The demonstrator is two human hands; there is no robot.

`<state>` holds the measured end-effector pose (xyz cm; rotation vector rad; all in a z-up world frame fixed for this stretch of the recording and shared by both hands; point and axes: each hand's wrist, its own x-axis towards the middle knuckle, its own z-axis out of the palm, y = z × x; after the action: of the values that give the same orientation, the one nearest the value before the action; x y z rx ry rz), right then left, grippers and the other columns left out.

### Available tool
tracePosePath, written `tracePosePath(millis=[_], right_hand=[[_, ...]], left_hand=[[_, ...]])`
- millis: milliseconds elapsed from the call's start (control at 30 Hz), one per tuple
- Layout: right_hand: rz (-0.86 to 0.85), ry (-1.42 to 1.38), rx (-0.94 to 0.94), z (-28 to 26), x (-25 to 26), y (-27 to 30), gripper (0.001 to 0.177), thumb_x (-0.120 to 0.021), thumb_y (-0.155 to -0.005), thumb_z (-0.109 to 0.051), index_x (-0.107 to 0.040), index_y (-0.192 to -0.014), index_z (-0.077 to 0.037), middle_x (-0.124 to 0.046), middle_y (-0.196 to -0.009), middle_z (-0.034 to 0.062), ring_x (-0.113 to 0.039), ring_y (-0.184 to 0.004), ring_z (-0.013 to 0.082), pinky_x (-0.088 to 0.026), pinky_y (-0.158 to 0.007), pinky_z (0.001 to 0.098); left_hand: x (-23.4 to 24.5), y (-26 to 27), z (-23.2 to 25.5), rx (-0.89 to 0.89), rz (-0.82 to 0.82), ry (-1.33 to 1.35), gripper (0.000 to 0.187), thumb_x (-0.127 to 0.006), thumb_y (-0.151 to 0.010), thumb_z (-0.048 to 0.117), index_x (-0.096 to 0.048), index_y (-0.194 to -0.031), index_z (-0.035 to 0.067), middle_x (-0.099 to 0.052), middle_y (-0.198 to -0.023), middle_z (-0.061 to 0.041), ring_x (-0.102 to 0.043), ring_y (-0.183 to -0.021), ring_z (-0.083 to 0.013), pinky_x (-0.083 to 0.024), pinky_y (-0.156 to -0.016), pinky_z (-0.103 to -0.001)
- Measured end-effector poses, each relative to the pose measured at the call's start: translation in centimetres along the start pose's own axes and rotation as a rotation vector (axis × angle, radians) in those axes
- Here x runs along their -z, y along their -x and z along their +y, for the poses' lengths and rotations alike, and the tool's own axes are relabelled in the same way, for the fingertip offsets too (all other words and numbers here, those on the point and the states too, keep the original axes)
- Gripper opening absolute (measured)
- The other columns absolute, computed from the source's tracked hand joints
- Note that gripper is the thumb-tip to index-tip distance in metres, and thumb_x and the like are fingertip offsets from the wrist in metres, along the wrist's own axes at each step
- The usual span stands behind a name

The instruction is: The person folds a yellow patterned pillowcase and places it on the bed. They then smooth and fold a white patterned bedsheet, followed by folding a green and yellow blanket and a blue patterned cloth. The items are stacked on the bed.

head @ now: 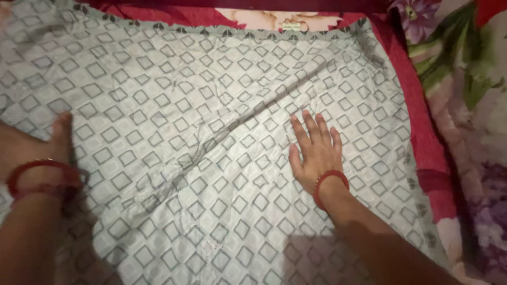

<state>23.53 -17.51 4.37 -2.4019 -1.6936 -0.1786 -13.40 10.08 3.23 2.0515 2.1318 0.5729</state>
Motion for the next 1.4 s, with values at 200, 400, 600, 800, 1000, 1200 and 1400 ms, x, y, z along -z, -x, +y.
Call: tracePosePath(millis=[200,400,600,800,1000,1200,1400], right_hand=[[0.033,0.002,0.007,0.1,-0.5,0.0,0.060,-0.051,-0.096,-0.028,-0.043,-0.155,-0.017,-0.037,-0.162,0.0127,-0.030,-0.150,0.0340,-0.021,-0.119,0.0563],[0.054,0.007,0.027,0.2,-0.8,0.2,0.058,-0.050,-0.098,-0.028,-0.045,-0.154,-0.016,-0.037,-0.163,0.0136,-0.030,-0.151,0.0351,-0.021,-0.120,0.0562],[0.047,0.021,0.023,-0.2,-0.7,-0.2,0.060,-0.050,-0.097,-0.027,-0.044,-0.156,-0.017,-0.037,-0.163,0.0135,-0.031,-0.151,0.0345,-0.021,-0.120,0.0555],[0.040,0.034,0.007,0.1,-0.8,-0.2,0.060,-0.051,-0.096,-0.029,-0.043,-0.155,-0.017,-0.036,-0.163,0.0140,-0.030,-0.151,0.0347,-0.021,-0.119,0.0554],[0.009,0.020,0.006,0.1,-0.8,0.1,0.063,-0.051,-0.094,-0.029,-0.042,-0.155,-0.017,-0.036,-0.162,0.0136,-0.028,-0.150,0.0350,-0.020,-0.117,0.0569],[-0.141,0.020,0.128,-4.7,-1.2,0.7,0.057,-0.049,-0.100,-0.032,-0.045,-0.153,-0.011,-0.035,-0.167,0.0111,-0.026,-0.158,0.0318,-0.017,-0.128,0.0566],[-0.392,-0.128,0.553,-8.1,0.7,0.3,0.069,-0.049,-0.094,-0.054,-0.037,-0.155,-0.023,-0.028,-0.164,0.0098,-0.018,-0.152,0.0354,-0.010,-0.120,0.0612]], left_hand=[[-4.9,-2.7,0.5,-0.144,-0.046,-0.014,0.094,-0.069,-0.088,0.052,-0.037,-0.159,-0.001,-0.030,-0.165,-0.024,-0.023,-0.151,-0.0495,-0.017,-0.117,-0.072],[-5.7,-1.9,-2.5,-0.194,-0.058,-0.035,0.091,-0.068,-0.086,0.050,-0.040,-0.157,0.002,-0.032,-0.165,-0.022,-0.021,-0.152,-0.0490,-0.014,-0.119,-0.072],[-5.3,-1.2,-5.1,-0.176,-0.046,-0.029,0.087,-0.068,-0.084,0.048,-0.043,-0.155,0.005,-0.034,-0.165,-0.020,-0.019,-0.154,-0.0485,-0.012,-0.121,-0.072],[-1.5,2.5,2.3,-0.430,0.110,0.095,0.085,-0.067,-0.081,0.045,-0.046,-0.154,0.007,-0.036,-0.165,-0.018,-0.017,-0.156,-0.0480,-0.010,-0.122,-0.072],[-1.8,15.1,10.2,-0.634,-0.357,0.019,0.084,-0.046,-0.088,0.069,-0.030,-0.159,0.026,-0.016,-0.169,-0.006,-0.006,-0.154,-0.0383,-0.002,-0.116,-0.067],[-3.5,14.2,10.4,-0.567,-0.278,-0.034,0.070,-0.038,-0.096,0.062,-0.031,-0.158,0.030,-0.019,-0.169,0.000,-0.010,-0.155,-0.0308,-0.005,-0.119,-0.061],[-5.1,10.4,9.6,-0.530,-0.187,-0.033,0.069,-0.039,-0.099,0.063,-0.035,-0.158,0.028,-0.023,-0.169,-0.003,-0.012,-0.156,-0.0339,-0.006,-0.120,-0.061]])
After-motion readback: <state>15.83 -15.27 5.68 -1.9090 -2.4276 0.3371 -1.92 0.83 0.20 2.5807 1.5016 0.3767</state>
